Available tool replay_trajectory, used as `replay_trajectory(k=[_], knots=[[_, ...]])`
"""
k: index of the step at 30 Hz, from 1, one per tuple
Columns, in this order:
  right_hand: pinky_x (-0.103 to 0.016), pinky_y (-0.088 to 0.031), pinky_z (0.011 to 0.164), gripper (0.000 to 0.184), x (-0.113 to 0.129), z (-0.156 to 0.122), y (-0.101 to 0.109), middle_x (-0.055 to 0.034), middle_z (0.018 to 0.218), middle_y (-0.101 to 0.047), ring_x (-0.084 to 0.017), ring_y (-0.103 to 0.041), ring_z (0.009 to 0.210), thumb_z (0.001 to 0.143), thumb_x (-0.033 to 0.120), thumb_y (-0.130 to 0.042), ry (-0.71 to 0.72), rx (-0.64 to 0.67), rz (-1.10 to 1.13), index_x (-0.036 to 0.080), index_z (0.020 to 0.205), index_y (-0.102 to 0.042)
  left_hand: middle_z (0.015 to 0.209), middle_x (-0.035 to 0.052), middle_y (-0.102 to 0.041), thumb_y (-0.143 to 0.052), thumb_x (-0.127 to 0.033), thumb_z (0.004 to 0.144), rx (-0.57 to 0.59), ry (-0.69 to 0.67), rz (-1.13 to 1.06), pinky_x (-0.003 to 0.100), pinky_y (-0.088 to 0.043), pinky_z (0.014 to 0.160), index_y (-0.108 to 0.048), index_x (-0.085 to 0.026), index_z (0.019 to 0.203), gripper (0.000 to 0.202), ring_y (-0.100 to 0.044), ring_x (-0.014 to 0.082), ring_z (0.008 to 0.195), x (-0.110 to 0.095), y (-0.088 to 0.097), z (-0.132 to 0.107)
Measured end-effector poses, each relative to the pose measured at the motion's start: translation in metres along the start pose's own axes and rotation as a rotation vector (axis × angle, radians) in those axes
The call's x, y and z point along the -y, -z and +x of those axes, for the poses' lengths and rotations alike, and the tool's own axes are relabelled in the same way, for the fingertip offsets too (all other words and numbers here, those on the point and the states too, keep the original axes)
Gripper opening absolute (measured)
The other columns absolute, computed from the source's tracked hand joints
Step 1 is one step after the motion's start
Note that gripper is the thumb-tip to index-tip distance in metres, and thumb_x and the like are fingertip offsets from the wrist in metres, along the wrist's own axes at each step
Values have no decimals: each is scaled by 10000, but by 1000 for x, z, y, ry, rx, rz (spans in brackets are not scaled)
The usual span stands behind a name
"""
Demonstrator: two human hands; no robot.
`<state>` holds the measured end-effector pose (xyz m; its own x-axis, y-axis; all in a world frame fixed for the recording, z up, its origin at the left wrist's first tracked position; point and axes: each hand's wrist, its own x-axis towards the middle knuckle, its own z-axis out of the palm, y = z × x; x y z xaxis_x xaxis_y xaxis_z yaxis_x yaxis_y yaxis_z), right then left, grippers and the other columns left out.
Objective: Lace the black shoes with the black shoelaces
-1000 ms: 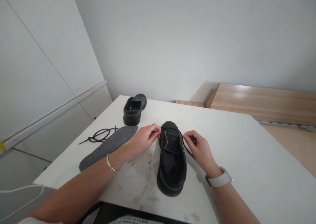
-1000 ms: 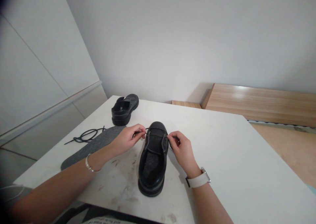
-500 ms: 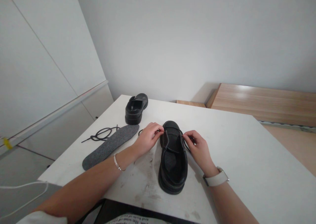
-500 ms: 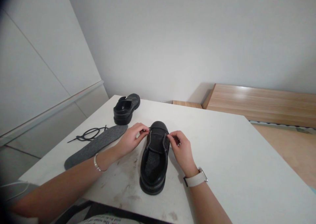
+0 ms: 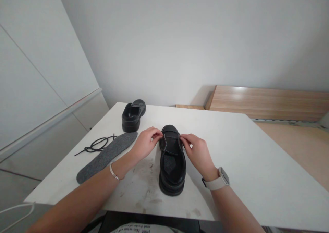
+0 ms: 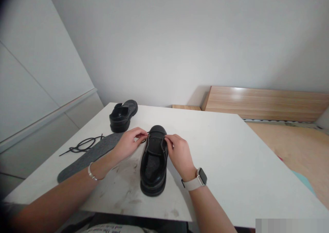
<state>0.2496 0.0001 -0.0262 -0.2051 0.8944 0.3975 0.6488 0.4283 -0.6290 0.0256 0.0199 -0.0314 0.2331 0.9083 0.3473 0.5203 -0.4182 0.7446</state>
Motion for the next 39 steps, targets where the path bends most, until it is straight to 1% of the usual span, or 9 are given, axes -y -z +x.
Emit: replay_trajectory(k=[4,6,12,17,23,27,33,36,39], knots=[[-328,-496,748,349,23,2,7,-107,950,-739,-232,-684,826,970,467,-538,-57,98,-94,176,1100,-681,867,55,-687,-573,-440,929,52,63,-55,325,-506,760,-618,-181,948,264,-644,202,805,-18,-1,-1],[-322,-481,724,338,33,3,10,-118,962,-726,-247,-684,846,944,424,-593,-51,169,-223,167,1158,-643,905,67,-675,-620,-480,887,83,36,24,339,-505,761,-621,-177,1023,332,-631,213,817,-26,1,-1],[-298,-410,626,309,51,10,9,-124,933,-688,-232,-677,786,882,24,-455,-36,337,-595,156,1103,-626,859,67,-691,-552,-111,767,233,-4,209,308,-459,695,-728,-157,964,267,-611,189,730,-33,15,14],[-285,-378,578,233,54,16,4,-123,885,-682,-215,-676,753,938,63,-438,-64,333,-678,161,998,-640,693,40,-671,-555,-41,691,313,35,316,281,-393,597,-739,-162,777,236,-581,175,622,-34,19,29],[-304,-420,613,211,50,16,-1,-114,937,-664,-240,-647,835,965,122,-454,-34,211,-679,180,968,-656,672,61,-641,-565,-28,730,298,-72,461,309,-389,620,-685,-171,660,199,-577,207,648,-33,11,32],[-348,-480,797,170,45,13,-4,-120,1006,-647,-254,-590,966,939,109,-495,80,25,-451,165,923,-654,856,95,-661,-562,-75,817,181,-110,445,336,-459,723,-708,-163,766,178,-627,238,796,-40,10,27],[-314,-531,740,79,46,15,-8,-49,875,-680,-180,-646,794,928,243,-565,41,-243,310,200,924,-631,882,42,-738,-596,-170,894,40,-162,65,313,-507,787,-694,-181,884,100,-679,195,823,-66,18,22],[-324,-583,728,154,48,17,-10,-47,888,-719,-174,-687,748,876,337,-651,-82,-220,683,202,949,-652,850,14,-737,-632,-202,884,8,-142,-98,283,-512,764,-641,-191,911,31,-694,171,798,-71,20,19],[-338,-612,735,240,47,19,-8,-47,894,-743,-170,-707,711,805,385,-729,-171,-127,887,196,948,-692,800,-18,-722,-664,-179,847,-19,-105,-188,260,-500,729,-526,-212,947,173,-694,157,770,-69,20,16]])
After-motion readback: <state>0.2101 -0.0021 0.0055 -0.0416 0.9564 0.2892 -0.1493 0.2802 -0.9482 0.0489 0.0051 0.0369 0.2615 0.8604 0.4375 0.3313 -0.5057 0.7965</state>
